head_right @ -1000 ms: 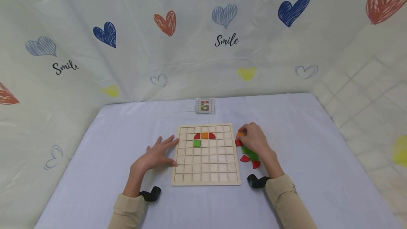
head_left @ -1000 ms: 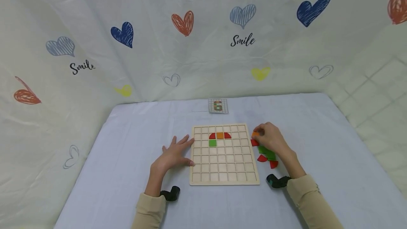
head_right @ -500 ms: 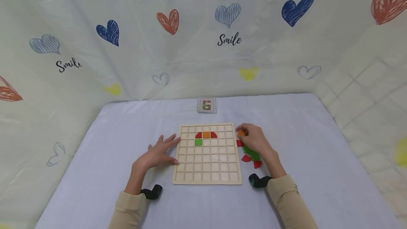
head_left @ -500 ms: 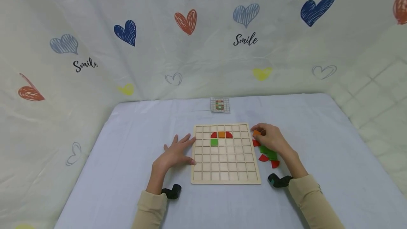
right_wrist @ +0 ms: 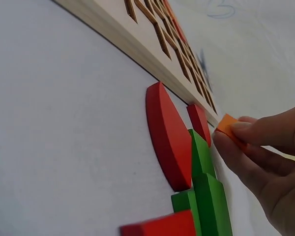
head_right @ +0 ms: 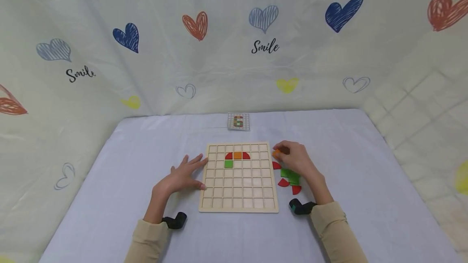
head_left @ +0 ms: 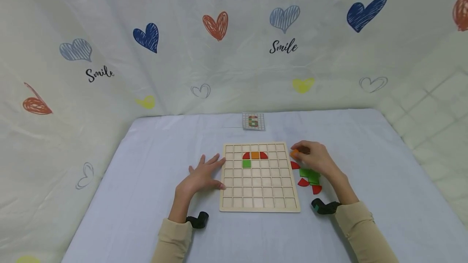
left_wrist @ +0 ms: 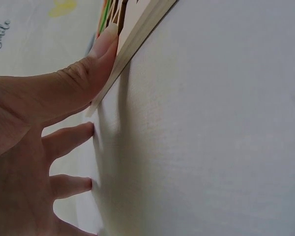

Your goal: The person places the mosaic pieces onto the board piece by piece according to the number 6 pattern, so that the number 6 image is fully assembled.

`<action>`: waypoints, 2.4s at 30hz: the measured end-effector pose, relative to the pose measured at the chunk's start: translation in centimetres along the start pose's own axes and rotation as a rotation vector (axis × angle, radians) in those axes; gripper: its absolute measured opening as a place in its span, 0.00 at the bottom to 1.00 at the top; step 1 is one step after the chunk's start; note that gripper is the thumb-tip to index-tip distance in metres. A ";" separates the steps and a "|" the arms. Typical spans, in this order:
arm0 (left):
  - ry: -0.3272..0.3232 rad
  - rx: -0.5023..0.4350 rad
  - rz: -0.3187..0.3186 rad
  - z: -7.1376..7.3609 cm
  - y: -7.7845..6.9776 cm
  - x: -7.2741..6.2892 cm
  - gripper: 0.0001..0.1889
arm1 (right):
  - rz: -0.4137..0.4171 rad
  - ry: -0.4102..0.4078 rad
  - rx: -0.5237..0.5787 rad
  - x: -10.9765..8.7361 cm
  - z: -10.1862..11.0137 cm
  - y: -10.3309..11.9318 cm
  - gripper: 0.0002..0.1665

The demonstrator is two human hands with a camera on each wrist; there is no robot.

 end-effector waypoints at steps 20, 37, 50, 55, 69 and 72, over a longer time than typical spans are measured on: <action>0.007 -0.005 0.001 0.0 0.1 0.1 0.49 | -0.008 0.080 0.151 0.0 -0.9 0.8 0.26; 0.015 -0.002 0.008 0.0 0.2 0.1 0.49 | 0.027 0.138 0.185 -0.4 -3.4 2.4 0.23; 0.014 -0.008 0.012 -0.1 0.4 -0.1 0.48 | 0.085 0.162 0.174 -0.9 -5.8 4.3 0.21; 0.010 -0.006 0.005 0.0 0.2 0.0 0.48 | 0.076 0.184 0.180 -0.8 -6.8 4.4 0.21; 0.015 -0.010 0.002 0.0 -0.2 0.3 0.48 | 0.130 0.266 0.173 -0.7 -9.8 5.8 0.18; 0.011 -0.008 0.012 0.1 0.0 0.2 0.49 | 0.164 0.302 0.170 -0.5 -10.5 6.4 0.17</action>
Point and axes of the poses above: each hand's wrist, its own x-axis towards the middle knuckle, its own z-axis out of the back of the hand, y = z × x, the point moved 5 cm from there along x, towards the middle knuckle, and after that the axes turned 15 degrees about x, right-handed, at the moved point
